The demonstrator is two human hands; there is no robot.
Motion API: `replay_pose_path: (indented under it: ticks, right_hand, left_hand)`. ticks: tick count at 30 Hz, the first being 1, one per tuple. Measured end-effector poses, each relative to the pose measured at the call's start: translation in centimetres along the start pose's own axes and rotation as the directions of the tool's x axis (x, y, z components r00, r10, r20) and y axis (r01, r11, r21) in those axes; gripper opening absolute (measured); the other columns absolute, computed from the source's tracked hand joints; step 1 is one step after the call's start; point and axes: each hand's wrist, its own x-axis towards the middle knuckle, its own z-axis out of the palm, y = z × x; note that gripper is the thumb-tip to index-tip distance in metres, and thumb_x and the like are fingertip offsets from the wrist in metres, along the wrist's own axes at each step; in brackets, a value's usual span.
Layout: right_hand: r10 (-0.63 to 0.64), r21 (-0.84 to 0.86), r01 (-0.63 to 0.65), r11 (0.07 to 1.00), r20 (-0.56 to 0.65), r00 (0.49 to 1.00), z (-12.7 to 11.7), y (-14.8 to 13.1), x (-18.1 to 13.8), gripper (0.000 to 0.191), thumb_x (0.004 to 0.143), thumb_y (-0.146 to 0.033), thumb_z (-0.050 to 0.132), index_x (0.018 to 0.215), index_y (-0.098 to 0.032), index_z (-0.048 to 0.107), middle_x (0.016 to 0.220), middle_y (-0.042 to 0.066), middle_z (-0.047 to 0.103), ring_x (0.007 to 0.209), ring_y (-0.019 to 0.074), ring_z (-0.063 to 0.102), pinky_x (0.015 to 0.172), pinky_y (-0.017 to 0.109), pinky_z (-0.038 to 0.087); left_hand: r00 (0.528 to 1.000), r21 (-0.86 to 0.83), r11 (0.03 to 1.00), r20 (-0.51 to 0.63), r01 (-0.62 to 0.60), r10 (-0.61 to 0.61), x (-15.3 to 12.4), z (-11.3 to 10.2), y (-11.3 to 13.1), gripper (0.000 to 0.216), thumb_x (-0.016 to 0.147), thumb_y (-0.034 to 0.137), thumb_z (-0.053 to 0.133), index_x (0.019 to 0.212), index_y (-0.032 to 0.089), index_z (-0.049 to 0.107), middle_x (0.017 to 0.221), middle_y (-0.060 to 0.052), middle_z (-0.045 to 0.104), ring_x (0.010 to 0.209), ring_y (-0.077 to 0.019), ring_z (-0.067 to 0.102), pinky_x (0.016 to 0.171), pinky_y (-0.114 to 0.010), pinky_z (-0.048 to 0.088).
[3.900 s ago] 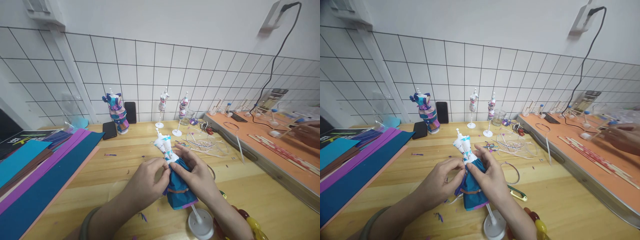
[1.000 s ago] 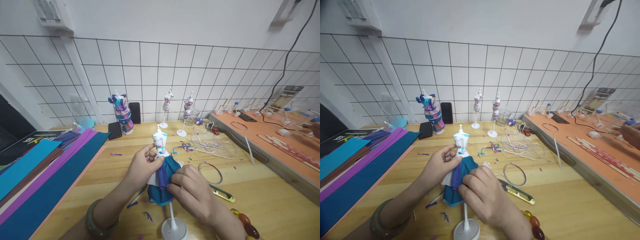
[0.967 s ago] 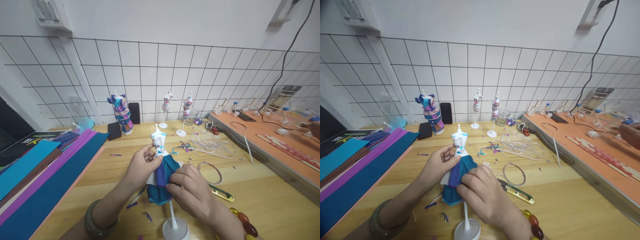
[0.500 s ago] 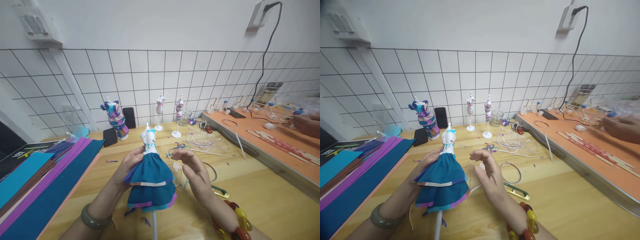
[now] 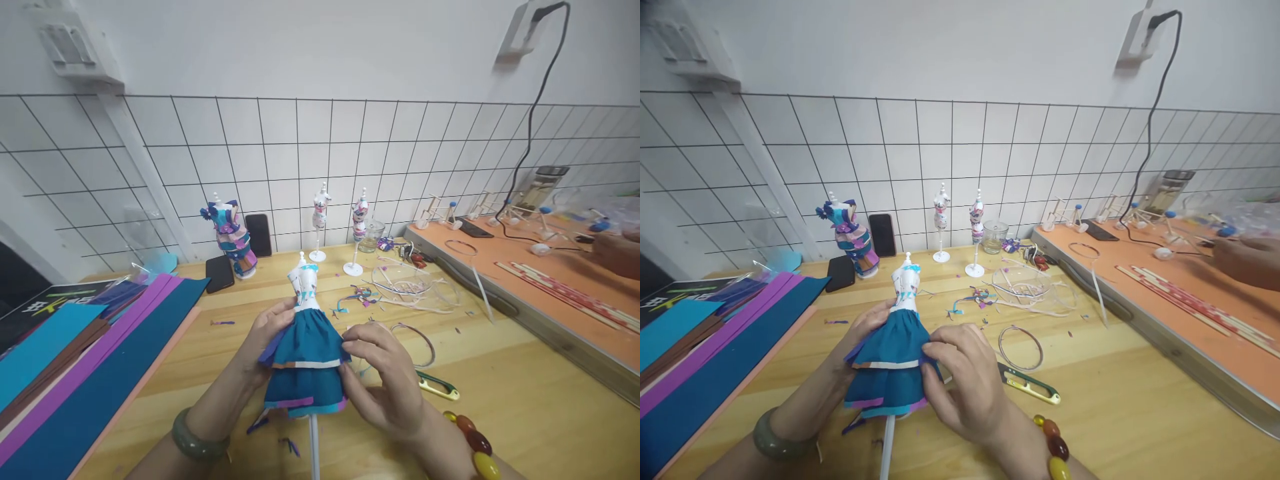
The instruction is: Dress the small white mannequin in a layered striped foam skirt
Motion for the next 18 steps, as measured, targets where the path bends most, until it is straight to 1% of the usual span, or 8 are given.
replay_pose_path:
  ticks: [3, 6, 10, 13, 15, 16, 17, 18]
  right_hand:
    - [-0.024, -0.052, 0.026, 0.998, 0.040, 0.999, -0.1, 0.4, -0.2, 0.043, 0.074, -0.002, 0.055, 0.111, -0.024, 0.049, 0.090, 0.008, 0.060, 0.078, 0.0203, 0.057, 0.063, 0.036, 0.046]
    - [-0.053, -0.043, 0.056, 0.998, 0.069, 0.996, -0.2, 0.7, -0.4, 0.045, 0.074, 0.001, 0.054, 0.112, -0.023, 0.050, 0.087, 0.009, 0.062, 0.075, 0.0202, 0.057, 0.062, 0.037, 0.047]
    - [-0.041, 0.019, 0.041, 0.999, 0.046, 0.998, -0.1, 1.1, -0.3, 0.052, 0.073, 0.004, 0.052, 0.117, -0.023, 0.049, 0.084, 0.008, 0.063, 0.072, 0.0196, 0.058, 0.062, 0.037, 0.048]
    - [-0.010, 0.043, 0.009, 0.999, 0.031, 0.999, -0.1, 1.3, -0.3, 0.051, 0.073, 0.002, 0.052, 0.116, -0.024, 0.051, 0.086, 0.008, 0.063, 0.075, 0.0210, 0.059, 0.065, 0.038, 0.048]
    - [0.034, 0.080, -0.037, 0.996, 0.030, 0.999, -0.3, 1.3, -0.4, 0.047, 0.075, -0.004, 0.050, 0.118, -0.023, 0.051, 0.094, 0.010, 0.063, 0.085, 0.0236, 0.060, 0.071, 0.041, 0.048]
    - [0.079, 0.112, -0.081, 0.990, 0.018, 0.997, -0.4, 1.3, -0.4, 0.045, 0.078, -0.008, 0.048, 0.120, -0.023, 0.050, 0.099, 0.010, 0.063, 0.089, 0.0244, 0.059, 0.076, 0.043, 0.047]
    - [0.148, 0.150, -0.147, 0.978, 0.000, 0.989, -0.5, 1.3, -0.3, 0.041, 0.081, -0.011, 0.045, 0.120, -0.023, 0.051, 0.101, 0.010, 0.063, 0.093, 0.0246, 0.059, 0.079, 0.044, 0.046]
    - [0.242, 0.194, -0.234, 0.953, -0.017, 0.970, -0.6, 1.3, -0.2, 0.037, 0.084, -0.015, 0.043, 0.118, -0.023, 0.052, 0.101, 0.009, 0.063, 0.095, 0.0241, 0.058, 0.082, 0.044, 0.045]
  left_hand:
    - [0.998, -0.078, 0.995, 0.037, 0.054, -0.052, 0.3, -0.1, -0.4, 0.019, 0.064, 0.031, 0.066, 0.080, 0.022, 0.069, 0.086, -0.003, 0.071, 0.074, -0.0220, 0.065, 0.064, -0.031, 0.052]
    - [0.998, -0.116, 0.991, 0.028, 0.059, -0.056, 0.6, -0.3, -0.7, 0.019, 0.066, 0.029, 0.066, 0.083, 0.021, 0.069, 0.088, -0.004, 0.071, 0.078, -0.0219, 0.065, 0.066, -0.030, 0.051]
    - [0.997, -0.186, 0.980, 0.018, 0.074, -0.072, 0.7, -0.4, -1.0, 0.021, 0.068, 0.026, 0.066, 0.088, 0.019, 0.067, 0.083, -0.004, 0.071, 0.071, -0.0175, 0.065, 0.065, -0.026, 0.050]
    - [0.997, -0.219, 0.973, 0.027, 0.077, -0.073, 0.7, -0.5, -1.2, 0.026, 0.069, 0.026, 0.067, 0.093, 0.017, 0.066, 0.080, -0.004, 0.070, 0.067, -0.0156, 0.064, 0.063, -0.025, 0.049]
    - [0.998, -0.221, 0.973, 0.011, 0.067, -0.066, 0.8, -0.7, -1.4, 0.031, 0.069, 0.027, 0.068, 0.097, 0.016, 0.064, 0.081, -0.005, 0.070, 0.069, -0.0157, 0.064, 0.065, -0.025, 0.049]
    - [0.998, -0.216, 0.975, -0.006, 0.055, -0.058, 0.9, -0.8, -1.4, 0.034, 0.068, 0.028, 0.069, 0.099, 0.015, 0.063, 0.083, -0.006, 0.070, 0.071, -0.0162, 0.064, 0.067, -0.026, 0.049]
    - [0.999, -0.207, 0.978, -0.026, 0.038, -0.044, 0.9, -0.8, -1.4, 0.038, 0.067, 0.028, 0.070, 0.101, 0.015, 0.062, 0.086, -0.007, 0.070, 0.075, -0.0167, 0.064, 0.069, -0.026, 0.049]
    - [0.999, -0.189, 0.982, -0.044, 0.014, -0.023, 0.9, -0.9, -1.4, 0.041, 0.066, 0.028, 0.071, 0.103, 0.014, 0.061, 0.089, -0.007, 0.070, 0.079, -0.0173, 0.064, 0.072, -0.026, 0.049]
